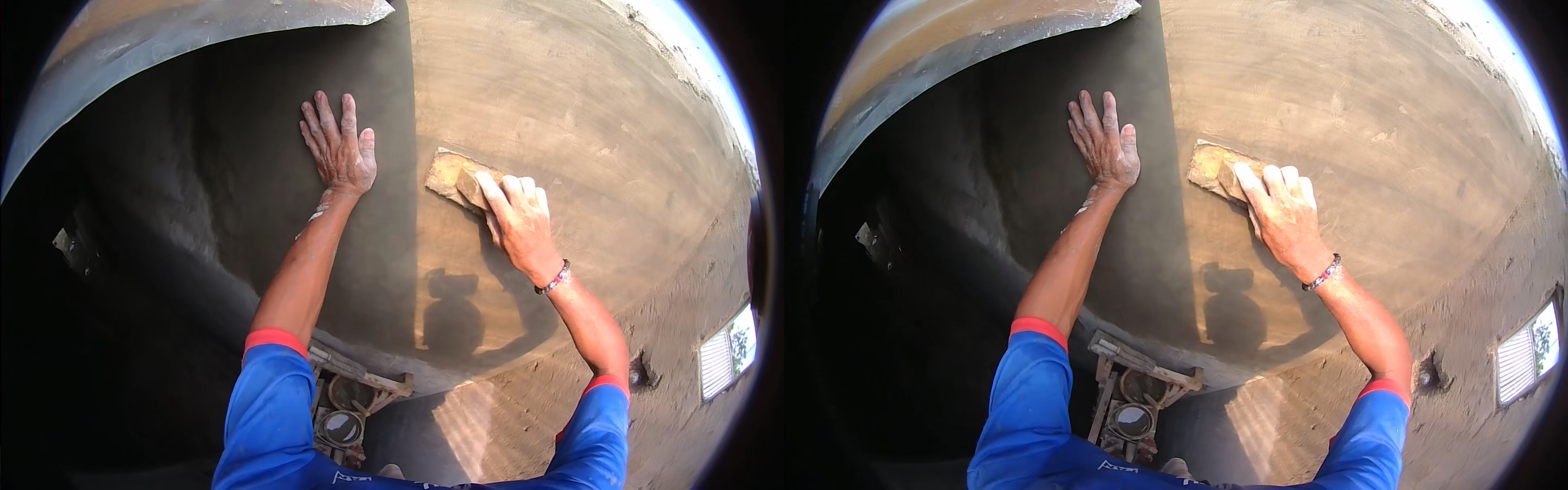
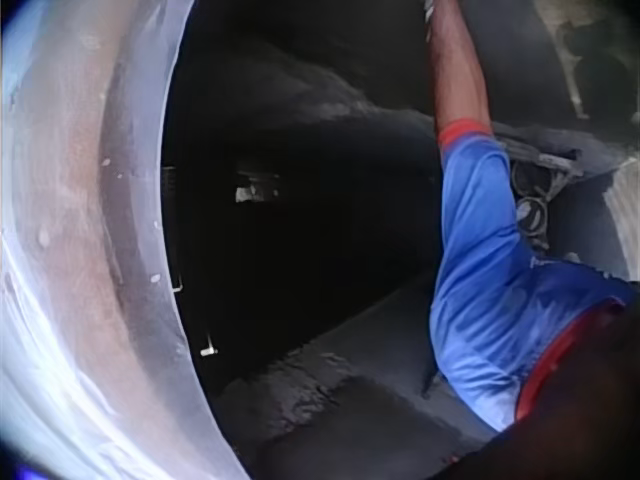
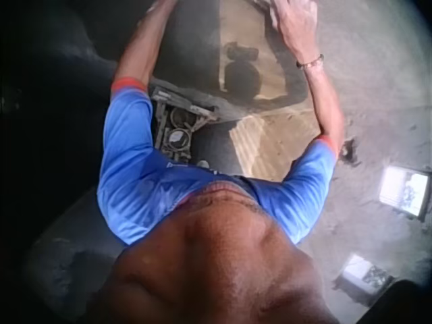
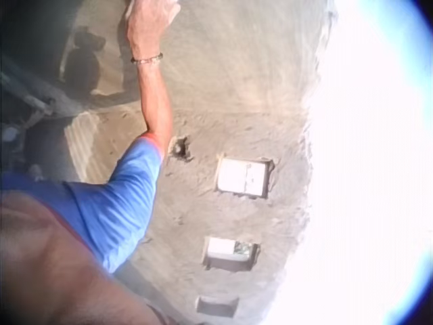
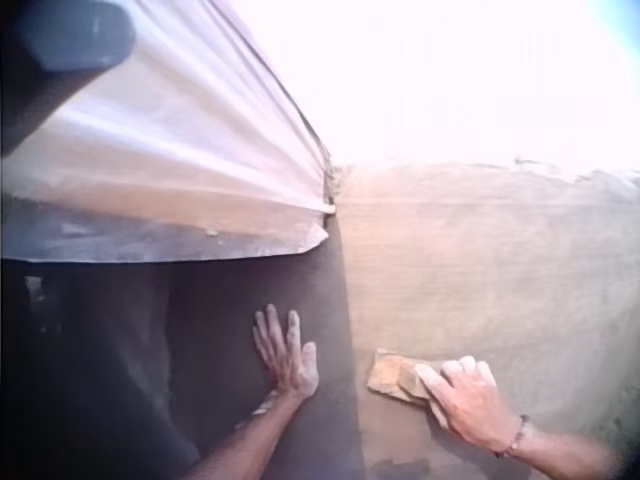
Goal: The person uses a wooden block to smooth and level a damp plaster surface on a curved wall.
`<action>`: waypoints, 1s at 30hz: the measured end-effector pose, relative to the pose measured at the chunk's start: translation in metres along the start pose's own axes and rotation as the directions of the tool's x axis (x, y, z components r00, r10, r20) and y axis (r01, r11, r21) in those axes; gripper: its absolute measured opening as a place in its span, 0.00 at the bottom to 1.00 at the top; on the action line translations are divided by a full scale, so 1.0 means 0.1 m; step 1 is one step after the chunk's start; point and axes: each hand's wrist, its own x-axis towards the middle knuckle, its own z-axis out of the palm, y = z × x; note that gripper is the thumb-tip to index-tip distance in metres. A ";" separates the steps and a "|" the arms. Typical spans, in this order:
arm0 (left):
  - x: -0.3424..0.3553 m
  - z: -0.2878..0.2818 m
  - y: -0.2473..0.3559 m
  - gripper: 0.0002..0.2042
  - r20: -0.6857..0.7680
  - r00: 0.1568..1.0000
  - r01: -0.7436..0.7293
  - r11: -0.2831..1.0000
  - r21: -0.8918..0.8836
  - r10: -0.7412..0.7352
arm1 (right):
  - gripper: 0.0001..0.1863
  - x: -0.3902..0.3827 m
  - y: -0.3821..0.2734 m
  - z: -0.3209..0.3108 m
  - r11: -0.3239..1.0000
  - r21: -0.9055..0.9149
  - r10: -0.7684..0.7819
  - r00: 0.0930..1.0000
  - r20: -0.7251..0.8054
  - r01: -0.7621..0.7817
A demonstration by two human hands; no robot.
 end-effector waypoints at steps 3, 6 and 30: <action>-0.04 0.01 0.03 0.33 -0.020 0.999 0.039 0.999 0.008 -0.039 | 0.31 -0.37 -0.26 0.33 0.977 0.054 -0.211 0.965 0.153 0.205; 0.05 -0.01 0.00 0.32 -0.027 1.000 0.009 1.000 0.026 -0.008 | 0.31 -0.30 -0.28 0.25 0.971 0.216 -0.156 0.962 0.222 0.107; 0.03 0.04 -0.03 0.31 -0.045 0.999 -0.025 0.998 0.053 0.027 | 0.31 -1.37 -0.81 0.42 -0.359 0.708 0.137 0.716 0.685 -0.608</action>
